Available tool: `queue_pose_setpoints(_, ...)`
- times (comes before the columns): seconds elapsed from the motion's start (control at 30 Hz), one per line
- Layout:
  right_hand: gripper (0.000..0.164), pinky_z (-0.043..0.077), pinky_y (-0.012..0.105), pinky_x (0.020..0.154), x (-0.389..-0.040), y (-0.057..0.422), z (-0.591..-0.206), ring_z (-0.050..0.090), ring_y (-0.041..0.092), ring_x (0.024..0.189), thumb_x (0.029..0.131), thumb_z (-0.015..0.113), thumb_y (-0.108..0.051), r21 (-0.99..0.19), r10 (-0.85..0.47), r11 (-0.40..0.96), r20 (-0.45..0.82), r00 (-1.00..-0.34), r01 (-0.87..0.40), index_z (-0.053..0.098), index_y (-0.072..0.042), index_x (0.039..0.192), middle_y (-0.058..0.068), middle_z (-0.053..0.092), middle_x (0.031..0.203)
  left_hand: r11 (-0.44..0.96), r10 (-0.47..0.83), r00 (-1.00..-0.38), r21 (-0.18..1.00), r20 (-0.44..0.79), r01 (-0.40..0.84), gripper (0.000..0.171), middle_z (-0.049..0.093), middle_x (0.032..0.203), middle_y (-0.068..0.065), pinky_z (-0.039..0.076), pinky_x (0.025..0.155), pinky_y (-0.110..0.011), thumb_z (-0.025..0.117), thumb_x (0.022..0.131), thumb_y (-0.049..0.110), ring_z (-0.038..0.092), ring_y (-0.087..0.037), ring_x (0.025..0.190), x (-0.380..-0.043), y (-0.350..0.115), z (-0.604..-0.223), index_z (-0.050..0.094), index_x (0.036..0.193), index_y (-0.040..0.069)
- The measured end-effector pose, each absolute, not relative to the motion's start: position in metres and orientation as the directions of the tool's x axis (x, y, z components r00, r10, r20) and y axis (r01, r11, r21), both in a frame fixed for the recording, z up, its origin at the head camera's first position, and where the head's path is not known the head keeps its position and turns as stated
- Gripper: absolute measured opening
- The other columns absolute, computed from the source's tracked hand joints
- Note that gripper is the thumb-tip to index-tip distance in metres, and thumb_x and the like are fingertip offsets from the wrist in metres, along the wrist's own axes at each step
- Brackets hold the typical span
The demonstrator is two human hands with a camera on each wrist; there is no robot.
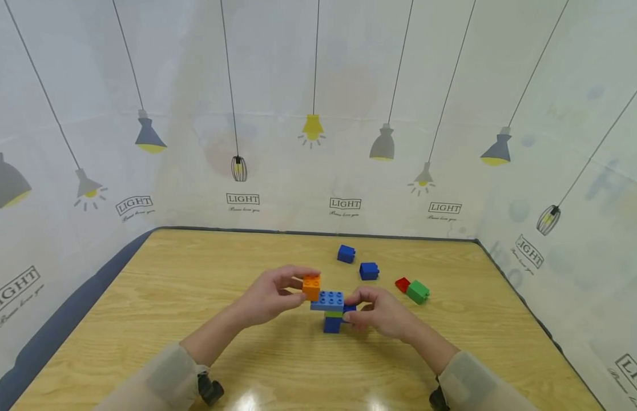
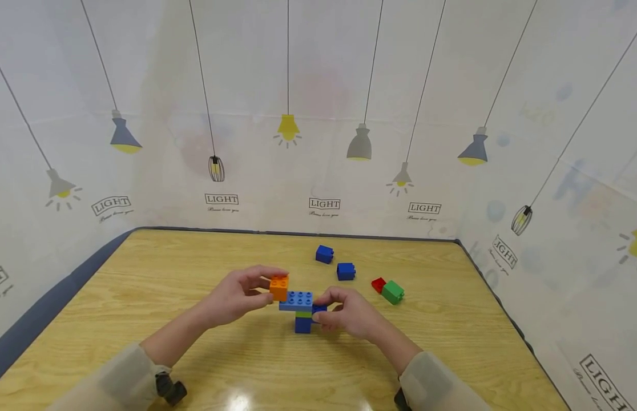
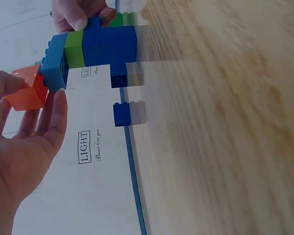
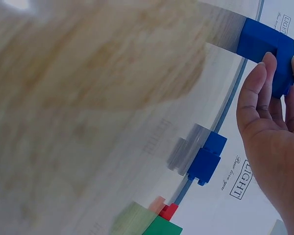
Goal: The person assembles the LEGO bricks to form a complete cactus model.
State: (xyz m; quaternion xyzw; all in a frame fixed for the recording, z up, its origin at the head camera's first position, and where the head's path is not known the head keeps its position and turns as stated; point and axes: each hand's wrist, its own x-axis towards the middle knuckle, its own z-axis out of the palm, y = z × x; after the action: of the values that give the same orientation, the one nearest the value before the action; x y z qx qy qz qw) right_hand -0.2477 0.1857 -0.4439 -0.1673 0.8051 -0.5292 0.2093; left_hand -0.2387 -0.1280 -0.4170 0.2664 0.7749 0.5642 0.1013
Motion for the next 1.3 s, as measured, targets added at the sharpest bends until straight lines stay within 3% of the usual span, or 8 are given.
queue_pose_setpoints(0.27,0.027,0.066,0.032,0.083,-0.249,0.186,-0.445,0.075,0.026,0.090,0.101,0.081,-0.021,-0.923,-0.486,0.383,-0.164,-0.858,-0.041,0.073,-0.007,0.123,0.014,0.069,0.124,0.142,0.519,-0.844,0.960,0.136,0.243,0.048,0.063,0.155,-0.014,0.066,0.097,-0.034,0.077,0.104,0.017,0.069,-0.034,0.130,-0.239,-0.124,-0.421,0.065,0.151,0.018)
queue_pose_setpoints(0.47,0.027,0.066,0.032,0.083,-0.249,0.185,-0.444,0.075,0.026,0.090,0.101,0.082,-0.020,-0.924,-0.492,0.381,-0.161,-0.856,-0.045,0.073,-0.006,0.122,0.014,0.069,0.124,0.086,0.529,-0.837,0.973,0.139,0.216,0.047,0.058,0.157,-0.018,0.067,0.095,-0.037,0.074,0.104,0.009,0.069,-0.036,0.128,-0.239,-0.123,-0.423,0.064,0.150,0.013)
queue_pose_setpoints(0.9,0.025,0.067,0.033,0.082,-0.247,0.185,-0.444,0.075,0.026,0.089,0.102,0.081,-0.018,-0.923,-0.488,0.383,-0.162,-0.858,-0.043,0.073,-0.006,0.122,0.015,0.069,0.124,0.073,0.538,-0.831,0.975,0.139,0.210,0.047,0.054,0.162,-0.018,0.067,0.095,-0.036,0.071,0.104,0.006,0.068,-0.036,0.130,-0.239,-0.123,-0.429,0.063,0.150,0.015)
queue_pose_setpoints(1.3,0.027,0.067,0.034,0.082,-0.248,0.187,-0.447,0.074,0.026,0.088,0.101,0.081,-0.021,-0.922,-0.494,0.383,-0.155,-0.856,-0.054,0.073,-0.007,0.123,0.014,0.069,0.123,0.073,0.519,-0.834,0.962,0.187,0.261,0.047,0.055,0.153,-0.015,0.067,0.093,-0.034,0.074,0.104,0.009,0.068,-0.039,0.132,-0.237,-0.119,-0.431,0.066,0.150,0.014)
